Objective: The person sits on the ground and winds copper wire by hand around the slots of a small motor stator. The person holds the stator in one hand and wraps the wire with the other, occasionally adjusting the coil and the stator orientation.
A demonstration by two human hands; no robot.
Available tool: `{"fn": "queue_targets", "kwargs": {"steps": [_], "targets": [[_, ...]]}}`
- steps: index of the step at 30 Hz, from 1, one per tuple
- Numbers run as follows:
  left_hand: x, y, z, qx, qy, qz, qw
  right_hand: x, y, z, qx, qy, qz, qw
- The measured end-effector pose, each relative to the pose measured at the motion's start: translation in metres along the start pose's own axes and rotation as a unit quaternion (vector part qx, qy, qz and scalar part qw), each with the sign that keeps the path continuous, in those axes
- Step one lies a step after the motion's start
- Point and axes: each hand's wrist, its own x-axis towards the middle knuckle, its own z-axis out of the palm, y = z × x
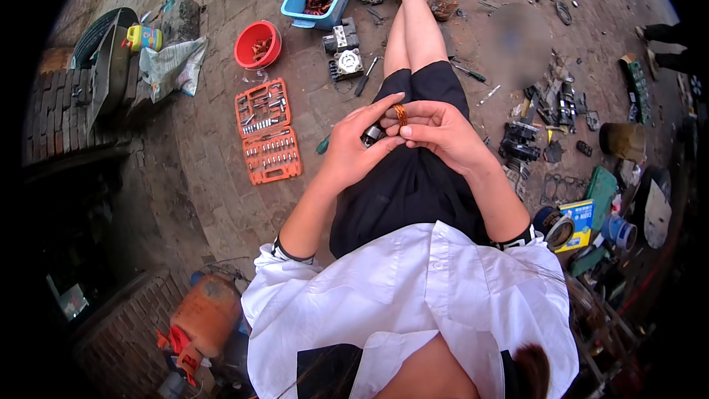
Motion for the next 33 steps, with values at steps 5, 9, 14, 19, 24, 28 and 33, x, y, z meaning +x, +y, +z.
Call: {"fn": "queue_targets", "kwargs": {"steps": [5, 9, 14, 19, 24, 28, 33], "targets": [[0.001, 0.001, 0.0, -0.009, 0.003, 0.008, 1.0, 0.0, -0.001, 0.0, 0.029, -0.003, 0.017, 0.999], [0.002, 0.002, 0.002, -0.022, 0.009, 0.006, 1.0, -0.002, 0.001, -0.002, 0.04, -0.008, 0.018, 0.999], [0.001, 0.005, 0.001, -0.029, 0.019, -0.003, 0.999, -0.002, -0.003, 0.001, 0.046, -0.011, 0.017, 0.999], [0.002, 0.005, 0.001, -0.022, 0.025, 0.01, 0.999, -0.002, -0.002, 0.001, 0.062, -0.011, 0.017, 0.998], [0.004, 0.008, 0.0, -0.006, 0.008, 0.015, 1.0, -0.002, 0.001, -0.005, 0.093, -0.028, 0.02, 0.995], [0.005, 0.004, 0.002, -0.006, 0.014, 0.023, 1.0, 0.003, 0.007, -0.011, 0.12, -0.029, 0.032, 0.992], [0.018, -0.008, -0.003, -0.135, -0.005, -0.076, 0.988, 0.015, 0.008, -0.011, 0.164, 0.004, -0.003, 0.986]]}}
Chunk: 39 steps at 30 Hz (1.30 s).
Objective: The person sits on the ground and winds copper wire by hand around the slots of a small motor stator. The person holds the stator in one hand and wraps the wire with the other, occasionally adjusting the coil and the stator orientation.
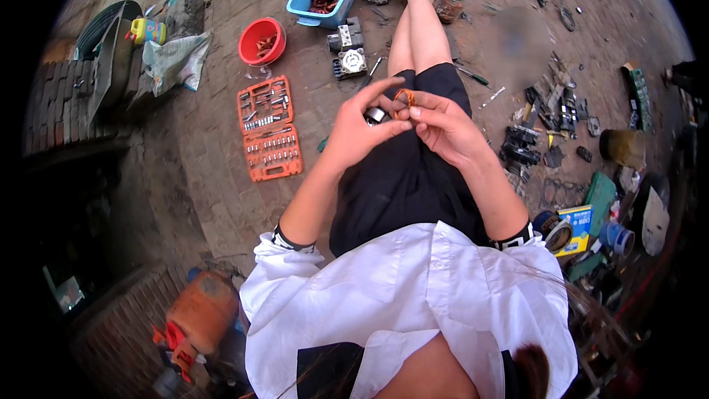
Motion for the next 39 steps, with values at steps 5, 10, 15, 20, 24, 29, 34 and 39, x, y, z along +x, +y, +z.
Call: {"fn": "queue_targets", "kwargs": {"steps": [5, 10, 15, 20, 24, 29, 34, 39], "targets": [[0.008, -0.009, -0.022, -0.288, 0.054, -0.109, 0.95, 0.001, -0.007, 0.003, -0.069, 0.056, -0.041, 0.995], [0.013, -0.005, -0.039, -0.466, 0.127, -0.156, 0.862, 0.002, 0.012, -0.01, -0.191, 0.121, -0.019, 0.974], [0.013, -0.01, -0.049, -0.484, 0.138, -0.106, 0.858, 0.002, 0.023, -0.013, -0.212, 0.142, 0.002, 0.967], [0.015, -0.003, -0.053, -0.517, 0.215, -0.054, 0.827, -0.003, 0.034, -0.013, -0.161, 0.109, 0.06, 0.979], [0.019, -0.002, -0.058, -0.529, 0.233, -0.001, 0.816, -0.009, 0.041, -0.008, -0.09, 0.048, 0.117, 0.988], [0.022, 0.001, -0.061, -0.537, 0.259, 0.036, 0.802, -0.014, 0.041, 0.002, -0.009, 0.024, 0.113, 0.993], [0.021, -0.007, -0.068, -0.534, 0.287, 0.056, 0.793, -0.018, 0.038, 0.009, 0.033, 0.014, 0.076, 0.996], [0.018, -0.017, -0.068, -0.522, 0.319, 0.056, 0.789, -0.021, 0.033, 0.015, 0.02, 0.013, 0.045, 0.999]]}}
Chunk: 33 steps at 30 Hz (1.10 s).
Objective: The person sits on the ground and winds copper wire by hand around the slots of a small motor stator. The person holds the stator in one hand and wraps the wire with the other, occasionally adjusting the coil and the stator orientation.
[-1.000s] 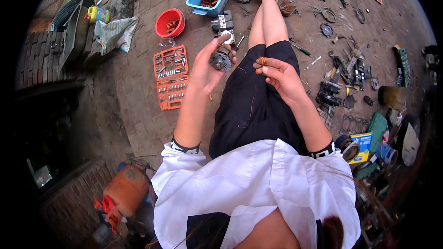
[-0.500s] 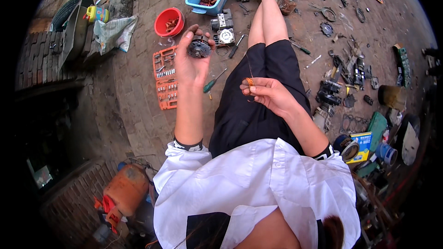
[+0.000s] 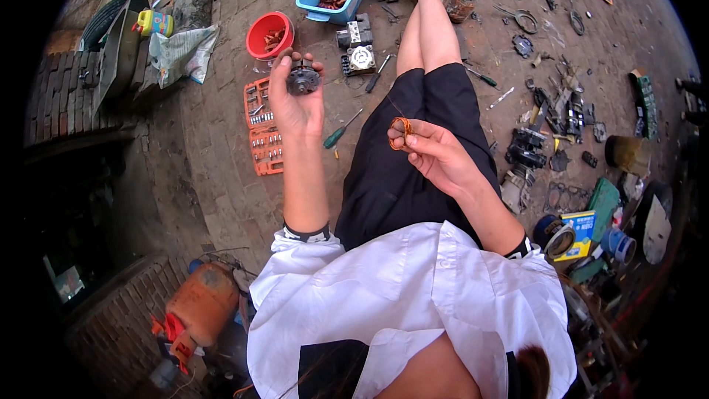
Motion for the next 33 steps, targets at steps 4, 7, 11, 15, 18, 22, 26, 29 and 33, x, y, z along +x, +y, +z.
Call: {"fn": "queue_targets", "kwargs": {"steps": [4, 7, 11, 15, 18, 22, 26, 29, 33], "targets": [[0.001, -0.001, -0.006, 0.009, 0.032, 0.017, 0.999, -0.003, -0.002, 0.004, -0.01, -0.002, 0.0, 1.0], [0.002, -0.001, -0.011, 0.003, 0.04, 0.021, 0.999, -0.003, -0.001, 0.001, -0.016, -0.02, 0.01, 1.0], [0.004, 0.0, -0.014, 0.006, 0.048, 0.026, 0.999, -0.004, -0.003, 0.002, -0.038, -0.042, 0.02, 0.998], [0.005, 0.002, -0.016, 0.001, 0.048, 0.028, 0.998, -0.006, -0.004, 0.004, -0.056, -0.056, 0.02, 0.997], [0.005, 0.002, -0.017, -0.002, 0.042, 0.029, 0.999, -0.007, -0.004, 0.004, -0.07, -0.067, 0.016, 0.995], [0.004, 0.003, -0.015, 0.003, 0.039, 0.032, 0.999, -0.008, -0.004, 0.006, -0.082, -0.075, 0.01, 0.994], [0.003, 0.005, -0.013, 0.007, 0.037, 0.035, 0.999, -0.009, -0.005, 0.007, -0.07, -0.074, 0.015, 0.995], [0.004, 0.005, -0.014, 0.01, 0.036, 0.036, 0.999, -0.01, -0.006, 0.011, -0.069, -0.065, 0.015, 0.995], [0.004, 0.005, -0.015, 0.013, 0.035, 0.035, 0.999, -0.01, -0.006, 0.013, -0.05, -0.054, 0.018, 0.997]]}}
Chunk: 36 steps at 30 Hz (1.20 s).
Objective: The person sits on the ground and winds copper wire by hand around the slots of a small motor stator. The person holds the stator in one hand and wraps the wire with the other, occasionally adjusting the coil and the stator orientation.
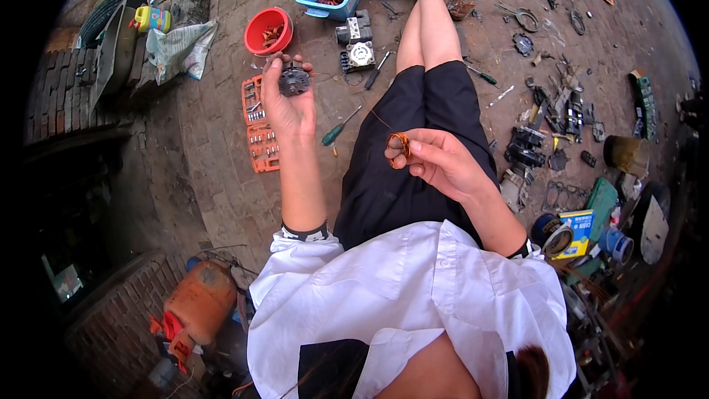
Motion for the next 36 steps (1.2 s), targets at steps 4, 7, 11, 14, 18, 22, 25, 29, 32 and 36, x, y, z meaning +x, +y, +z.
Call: {"fn": "queue_targets", "kwargs": {"steps": [4, 7, 11, 14, 18, 22, 25, 29, 32, 36], "targets": [[-0.001, -0.001, 0.0, 0.008, 0.005, 0.003, 1.0, 0.0, -0.001, 0.0, 0.038, -0.023, 0.005, 0.999], [0.0, -0.001, -0.001, 0.012, 0.005, 0.004, 1.0, -0.001, 0.0, 0.001, 0.04, -0.029, -0.015, 0.999], [-0.001, -0.001, -0.001, 0.014, 0.009, 0.006, 1.0, -0.002, -0.001, 0.001, 0.015, -0.007, -0.008, 1.0], [0.001, -0.002, -0.002, 0.019, 0.014, 0.011, 1.0, -0.001, -0.001, -0.002, 0.022, -0.008, 0.005, 1.0], [0.002, -0.001, -0.004, 0.024, 0.026, 0.01, 0.999, -0.001, 0.0, -0.005, 0.027, -0.019, 0.006, 0.999], [0.004, -0.001, -0.01, 0.027, 0.025, 0.009, 0.999, -0.001, 0.0, -0.004, 0.021, -0.012, -0.008, 1.0], [0.005, -0.004, -0.017, 0.039, 0.024, 0.008, 0.999, -0.002, 0.0, -0.004, 0.003, -0.009, -0.019, 1.0], [0.003, -0.009, -0.023, 0.052, 0.035, -0.023, 0.998, -0.001, 0.0, -0.005, 0.044, -0.01, -0.027, 0.999], [-0.002, -0.02, -0.032, 0.102, 0.007, -0.033, 0.994, 0.001, -0.009, -0.009, 0.109, -0.014, -0.074, 0.991], [-0.024, -0.034, -0.043, 0.145, -0.056, -0.128, 0.98, 0.005, -0.027, -0.019, 0.196, 0.012, -0.156, 0.968]]}}
